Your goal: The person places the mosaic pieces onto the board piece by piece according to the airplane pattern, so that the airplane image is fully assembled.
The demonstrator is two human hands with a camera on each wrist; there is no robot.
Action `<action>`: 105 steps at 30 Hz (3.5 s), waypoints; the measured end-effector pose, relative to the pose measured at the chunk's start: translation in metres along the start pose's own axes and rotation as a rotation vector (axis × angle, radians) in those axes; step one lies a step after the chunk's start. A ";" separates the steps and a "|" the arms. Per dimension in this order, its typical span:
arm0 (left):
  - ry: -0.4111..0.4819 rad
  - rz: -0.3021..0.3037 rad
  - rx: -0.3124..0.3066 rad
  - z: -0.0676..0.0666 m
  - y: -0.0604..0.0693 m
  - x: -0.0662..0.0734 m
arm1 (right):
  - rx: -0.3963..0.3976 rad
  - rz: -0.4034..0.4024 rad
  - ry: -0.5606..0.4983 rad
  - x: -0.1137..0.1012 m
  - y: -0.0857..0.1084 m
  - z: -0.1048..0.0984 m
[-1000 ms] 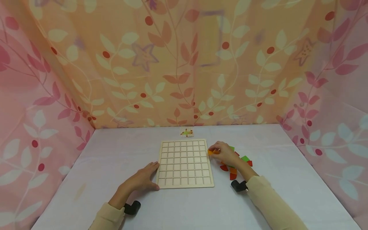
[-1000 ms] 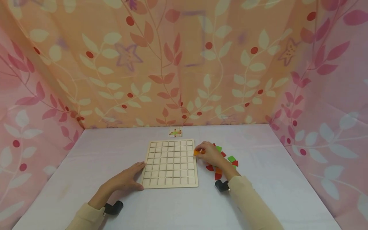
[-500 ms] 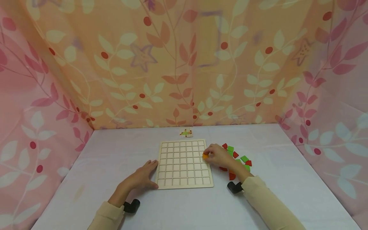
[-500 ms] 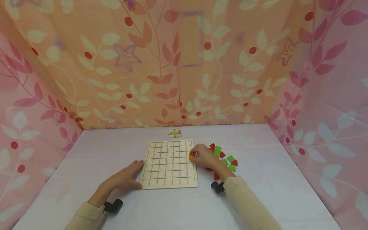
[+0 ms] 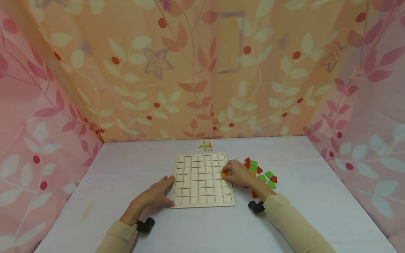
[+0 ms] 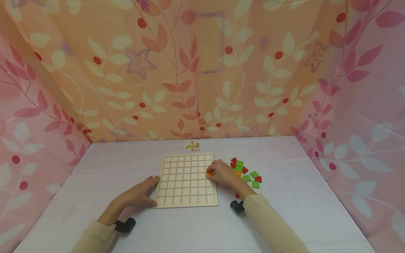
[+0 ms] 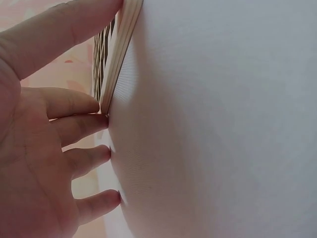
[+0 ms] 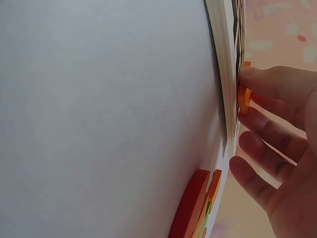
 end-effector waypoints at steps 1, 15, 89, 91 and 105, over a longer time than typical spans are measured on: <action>-0.001 0.001 0.000 0.000 0.000 0.000 | -0.001 0.002 0.002 -0.001 0.000 0.000; 0.009 0.001 -0.003 0.001 -0.001 -0.001 | -0.002 -0.021 0.020 -0.007 -0.001 -0.001; 0.013 -0.009 0.013 0.001 -0.001 -0.003 | -0.057 0.197 0.022 0.122 0.039 -0.057; 0.013 -0.006 0.014 0.001 -0.001 -0.002 | -0.059 0.221 0.026 0.129 0.043 -0.058; 0.003 -0.009 0.010 0.003 -0.003 -0.004 | -0.067 0.293 0.009 0.148 0.068 -0.070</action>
Point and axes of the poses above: each hand's wrist, its own y-axis away from the middle knuckle, its own z-axis out of the palm, x = y × z, the point moved 10 cm from there along -y, towards the middle knuckle, and after that the axes turned 15 degrees about -z, right-handed, at the moved point
